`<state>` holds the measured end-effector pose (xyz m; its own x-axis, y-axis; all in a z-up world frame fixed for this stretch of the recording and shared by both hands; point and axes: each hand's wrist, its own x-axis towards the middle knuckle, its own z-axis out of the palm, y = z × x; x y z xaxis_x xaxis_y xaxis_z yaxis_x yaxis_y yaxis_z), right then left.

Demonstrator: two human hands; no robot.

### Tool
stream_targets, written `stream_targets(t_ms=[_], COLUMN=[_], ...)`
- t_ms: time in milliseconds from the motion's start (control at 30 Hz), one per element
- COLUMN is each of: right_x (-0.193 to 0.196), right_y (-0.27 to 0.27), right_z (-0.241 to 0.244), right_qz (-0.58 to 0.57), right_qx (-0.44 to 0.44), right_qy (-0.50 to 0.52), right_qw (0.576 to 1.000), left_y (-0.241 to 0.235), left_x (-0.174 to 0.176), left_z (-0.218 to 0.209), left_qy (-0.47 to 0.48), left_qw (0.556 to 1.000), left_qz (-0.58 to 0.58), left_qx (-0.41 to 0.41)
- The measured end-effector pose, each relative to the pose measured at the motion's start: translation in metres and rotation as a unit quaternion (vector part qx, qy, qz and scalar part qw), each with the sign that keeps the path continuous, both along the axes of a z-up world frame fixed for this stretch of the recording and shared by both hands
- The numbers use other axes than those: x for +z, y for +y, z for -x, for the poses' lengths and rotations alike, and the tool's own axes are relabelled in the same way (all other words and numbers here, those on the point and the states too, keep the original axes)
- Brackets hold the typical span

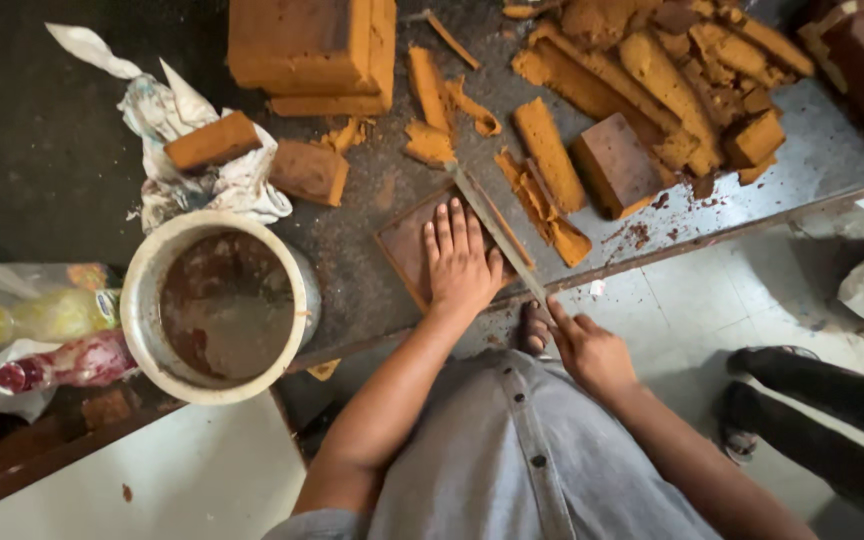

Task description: The person cuts several large rectangular brown blocks on a counter using a long metal blade, dividing them into smaller square portions and scraping away excess material.

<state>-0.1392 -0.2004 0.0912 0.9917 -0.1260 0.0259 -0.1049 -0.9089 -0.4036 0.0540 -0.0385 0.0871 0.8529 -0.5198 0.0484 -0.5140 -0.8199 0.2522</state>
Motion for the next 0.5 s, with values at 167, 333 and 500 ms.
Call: stream_targets(t_ms=[167, 333, 500], right_x=[-0.010, -0.008, -0.023], right_y=[-0.004, -0.015, -0.019], right_z=[-0.025, -0.014, -0.033], right_qz=[-0.008, 0.000, -0.083], right_qx=[-0.003, 0.003, 0.016], right_qy=[0.010, 0.040, -0.008], right_qw=[1.000, 0.999, 0.996], left_y=[-0.002, 0.000, 0.000], left_x=[-0.006, -0.003, -0.001], left_z=[0.001, 0.000, 0.000], left_qy=[-0.008, -0.014, -0.016], left_qw=[1.000, 1.000, 1.000], left_qz=[0.012, 0.006, 0.007], left_qx=[0.007, 0.002, 0.007])
